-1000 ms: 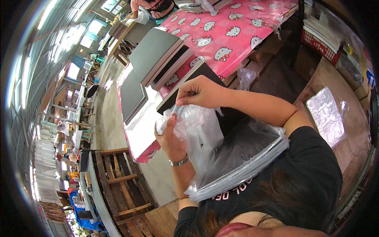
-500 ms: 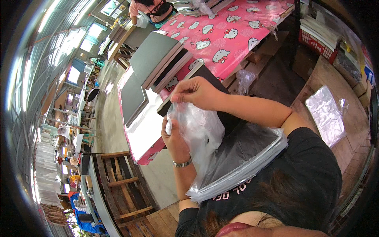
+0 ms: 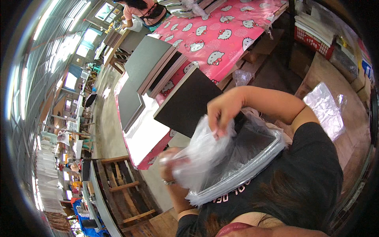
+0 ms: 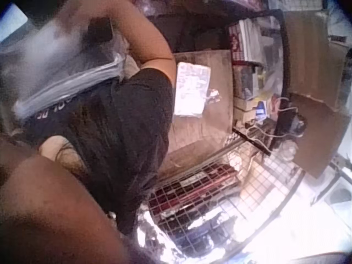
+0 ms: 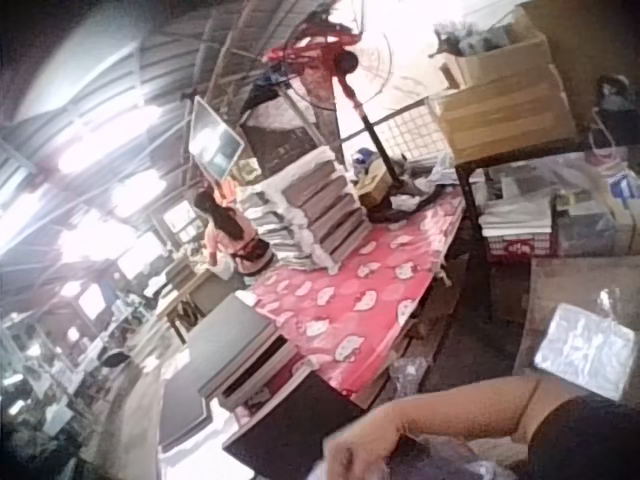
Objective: The person places black booklets into plastic bags, ensuring they are properly seated and sealed.
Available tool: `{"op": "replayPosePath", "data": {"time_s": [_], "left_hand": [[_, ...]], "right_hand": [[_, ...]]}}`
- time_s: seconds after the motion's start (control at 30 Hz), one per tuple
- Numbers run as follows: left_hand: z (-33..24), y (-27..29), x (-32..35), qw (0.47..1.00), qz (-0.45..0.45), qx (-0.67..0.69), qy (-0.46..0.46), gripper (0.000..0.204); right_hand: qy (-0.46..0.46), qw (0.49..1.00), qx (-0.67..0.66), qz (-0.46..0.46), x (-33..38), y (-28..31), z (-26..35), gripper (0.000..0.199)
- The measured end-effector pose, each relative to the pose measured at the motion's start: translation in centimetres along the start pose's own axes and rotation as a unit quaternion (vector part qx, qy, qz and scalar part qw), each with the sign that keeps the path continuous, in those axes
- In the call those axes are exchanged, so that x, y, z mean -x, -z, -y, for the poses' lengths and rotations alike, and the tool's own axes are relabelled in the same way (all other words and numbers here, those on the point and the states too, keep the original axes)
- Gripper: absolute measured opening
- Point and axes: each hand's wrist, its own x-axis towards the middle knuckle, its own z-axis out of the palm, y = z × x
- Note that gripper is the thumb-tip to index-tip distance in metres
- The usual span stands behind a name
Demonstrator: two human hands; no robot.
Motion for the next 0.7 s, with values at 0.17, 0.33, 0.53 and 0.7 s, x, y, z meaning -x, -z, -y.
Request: {"op": "replayPosePath", "data": {"time_s": [0.17,0.33,0.53,0.7], "left_hand": [[-1.3,2.8,0.8,0.965,0.067,-0.152,0.201,0.036],[-1.6,3.5,1.0,0.985,0.125,0.007,0.122,0.03],[-1.6,1.3,2.0,0.845,0.104,-0.381,0.36,0.025],[-0.6,8.2,0.5,0.986,0.152,0.026,0.063,0.074]], "right_hand": [[0.268,0.931,-0.169,-0.18,0.8,0.6,1.1,0.021],[0.057,0.966,0.024,-0.252,0.8,1.0,0.7,0.03],[0.271,0.866,-0.231,-0.352,1.1,0.3,2.7,0.015],[-0.004,0.966,-0.064,-0.252,1.3,1.2,0.6,0.019]]}}
